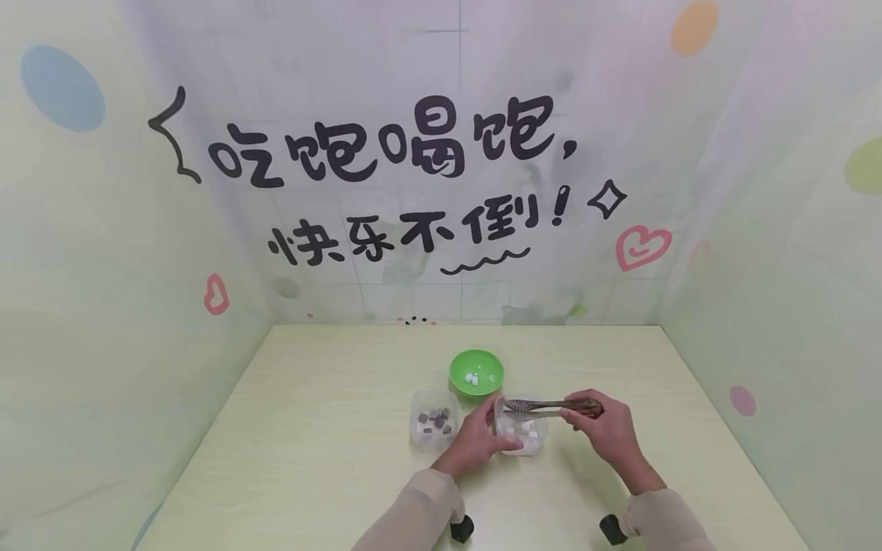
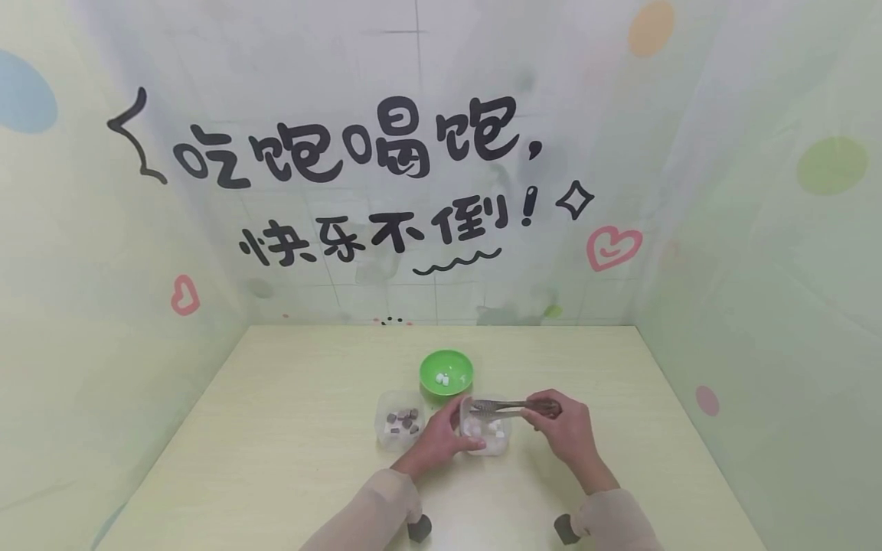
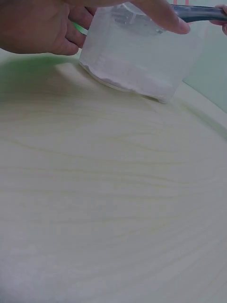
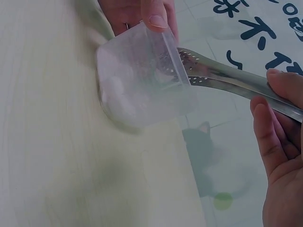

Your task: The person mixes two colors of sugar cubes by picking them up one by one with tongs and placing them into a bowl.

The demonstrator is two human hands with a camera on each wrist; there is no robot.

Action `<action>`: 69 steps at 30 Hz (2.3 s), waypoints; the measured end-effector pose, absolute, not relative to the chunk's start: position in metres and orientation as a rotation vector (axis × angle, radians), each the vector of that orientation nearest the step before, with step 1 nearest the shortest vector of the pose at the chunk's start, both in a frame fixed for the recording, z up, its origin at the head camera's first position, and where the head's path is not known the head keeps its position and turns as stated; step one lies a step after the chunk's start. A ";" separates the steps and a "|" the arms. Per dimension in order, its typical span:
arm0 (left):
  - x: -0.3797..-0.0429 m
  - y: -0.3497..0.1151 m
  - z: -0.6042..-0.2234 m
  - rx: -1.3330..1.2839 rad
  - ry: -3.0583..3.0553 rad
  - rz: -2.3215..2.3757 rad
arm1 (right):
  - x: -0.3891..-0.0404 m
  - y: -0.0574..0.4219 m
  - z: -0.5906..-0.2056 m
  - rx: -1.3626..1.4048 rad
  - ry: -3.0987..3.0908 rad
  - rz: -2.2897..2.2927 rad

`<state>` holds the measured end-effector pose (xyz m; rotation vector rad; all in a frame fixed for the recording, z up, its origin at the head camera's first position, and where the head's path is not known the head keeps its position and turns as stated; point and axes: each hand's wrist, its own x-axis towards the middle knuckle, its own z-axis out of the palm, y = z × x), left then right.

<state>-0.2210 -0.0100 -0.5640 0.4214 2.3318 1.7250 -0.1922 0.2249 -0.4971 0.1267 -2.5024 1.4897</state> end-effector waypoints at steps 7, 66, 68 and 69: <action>-0.221 -0.011 -0.564 0.418 2.314 1.739 | -0.195 0.228 -0.495 0.165 -2.428 1.514; -0.222 -0.010 -0.564 0.375 2.330 1.723 | -0.241 0.182 -0.486 0.116 -2.205 1.741; -0.222 -0.010 -0.563 0.377 2.333 1.726 | -0.242 0.182 -0.486 0.121 -2.202 1.741; -0.222 -0.010 -0.563 0.377 2.337 1.726 | -0.242 0.182 -0.486 0.122 -2.202 1.740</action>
